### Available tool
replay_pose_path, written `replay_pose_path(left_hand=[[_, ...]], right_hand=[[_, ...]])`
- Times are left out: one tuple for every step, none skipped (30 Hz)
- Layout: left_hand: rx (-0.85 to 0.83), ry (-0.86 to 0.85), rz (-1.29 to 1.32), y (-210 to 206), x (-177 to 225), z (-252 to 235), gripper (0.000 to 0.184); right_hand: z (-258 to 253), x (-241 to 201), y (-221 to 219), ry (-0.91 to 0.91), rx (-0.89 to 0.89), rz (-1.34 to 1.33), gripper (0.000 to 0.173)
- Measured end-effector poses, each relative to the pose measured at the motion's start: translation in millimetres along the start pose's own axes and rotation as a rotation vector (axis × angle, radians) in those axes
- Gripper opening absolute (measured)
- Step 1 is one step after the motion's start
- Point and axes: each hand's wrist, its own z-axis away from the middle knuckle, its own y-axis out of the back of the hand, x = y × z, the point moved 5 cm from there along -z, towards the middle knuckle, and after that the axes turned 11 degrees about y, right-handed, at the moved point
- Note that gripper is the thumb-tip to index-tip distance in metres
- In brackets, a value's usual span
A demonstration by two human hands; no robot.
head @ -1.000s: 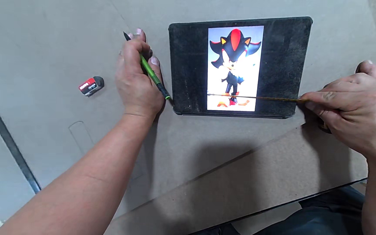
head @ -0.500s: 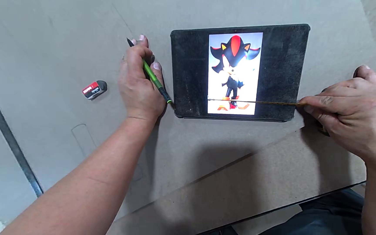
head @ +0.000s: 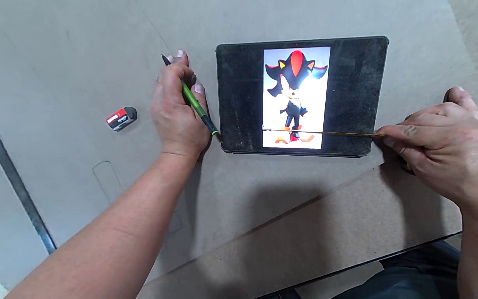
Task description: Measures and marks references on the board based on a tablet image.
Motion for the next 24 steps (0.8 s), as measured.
replay_pose_path(left_hand=[[-0.002,-0.005,0.009,0.1,0.4,0.0,0.036],[-0.004,-0.006,0.015,0.0,0.8,0.2,0.036],[-0.004,-0.004,0.018,-0.1,0.9,0.3,0.036],[-0.006,-0.002,0.020,-0.2,0.9,0.3,0.036],[-0.008,0.000,0.018,-0.1,1.0,0.2,0.036],[-0.011,0.004,0.013,0.1,1.3,0.2,0.035],[-0.013,0.008,0.008,0.2,1.1,0.2,0.035],[-0.012,0.010,0.003,0.3,0.9,0.1,0.035],[-0.009,0.010,0.000,0.4,0.7,0.1,0.035],[-0.009,0.010,0.000,0.1,0.2,0.1,0.035],[-0.009,0.008,0.001,-0.4,-0.2,0.3,0.035],[-0.008,0.009,0.002,-0.7,-0.3,0.4,0.036],[-0.008,0.009,0.004,-0.7,-0.1,0.5,0.036],[-0.007,0.009,0.005,-0.3,0.1,0.6,0.036],[-0.006,0.009,0.005,0.0,0.2,0.4,0.036],[-0.004,0.008,0.005,0.1,0.1,0.1,0.035],[-0.003,0.006,0.006,0.0,-0.1,0.1,0.035],[-0.003,0.006,0.005,-0.2,-0.1,0.2,0.035],[-0.004,0.008,0.003,-0.3,-0.1,0.5,0.035],[-0.006,0.010,0.001,-0.3,0.2,0.7,0.035],[-0.007,0.009,-0.001,-0.3,0.4,0.8,0.035],[-0.005,0.006,-0.001,-0.3,0.4,0.7,0.035],[-0.002,0.002,0.001,-0.6,0.1,0.5,0.035],[0.001,-0.001,0.004,-0.7,0.0,0.2,0.035]], right_hand=[[0.1,-0.2,0.2,0.001,-0.001,-0.001,0.026],[0.2,-0.7,0.4,0.000,-0.001,-0.001,0.026],[0.1,-1.0,0.7,-0.002,0.000,-0.001,0.026],[-0.2,-1.2,0.8,-0.005,0.000,-0.001,0.026],[-0.3,-1.3,0.9,-0.007,-0.001,-0.002,0.026],[-0.4,-1.4,0.8,-0.005,0.000,-0.002,0.026],[-0.3,-1.4,0.6,-0.001,0.000,-0.001,0.027],[-0.4,-1.2,0.4,0.001,0.001,-0.001,0.027],[-0.4,-1.2,0.1,0.001,0.003,-0.003,0.027],[-0.4,-1.4,0.1,0.000,0.004,-0.003,0.027],[-0.4,-1.4,0.2,-0.002,0.002,-0.003,0.027],[-0.1,-1.2,0.3,-0.003,0.000,-0.005,0.027],[0.0,-1.1,0.2,-0.005,-0.002,-0.005,0.026],[0.1,-1.0,0.0,-0.005,-0.004,-0.005,0.026],[-0.1,-1.0,0.0,-0.003,-0.003,-0.004,0.026],[-0.3,-1.1,0.1,0.000,0.000,-0.003,0.026],[-0.3,-1.2,0.3,0.001,0.001,-0.001,0.026],[-0.3,-1.2,0.5,0.002,0.001,0.000,0.026],[-0.2,-1.5,0.6,0.001,-0.002,-0.001,0.026],[-0.1,-1.6,0.5,0.000,-0.004,-0.002,0.026],[-0.3,-1.8,0.5,0.000,-0.006,-0.001,0.026],[-0.8,-1.9,0.5,0.001,-0.006,0.001,0.026],[-1.2,-2.1,0.8,0.000,-0.004,0.003,0.026],[-1.4,-2.0,0.8,-0.004,-0.005,0.006,0.027]])
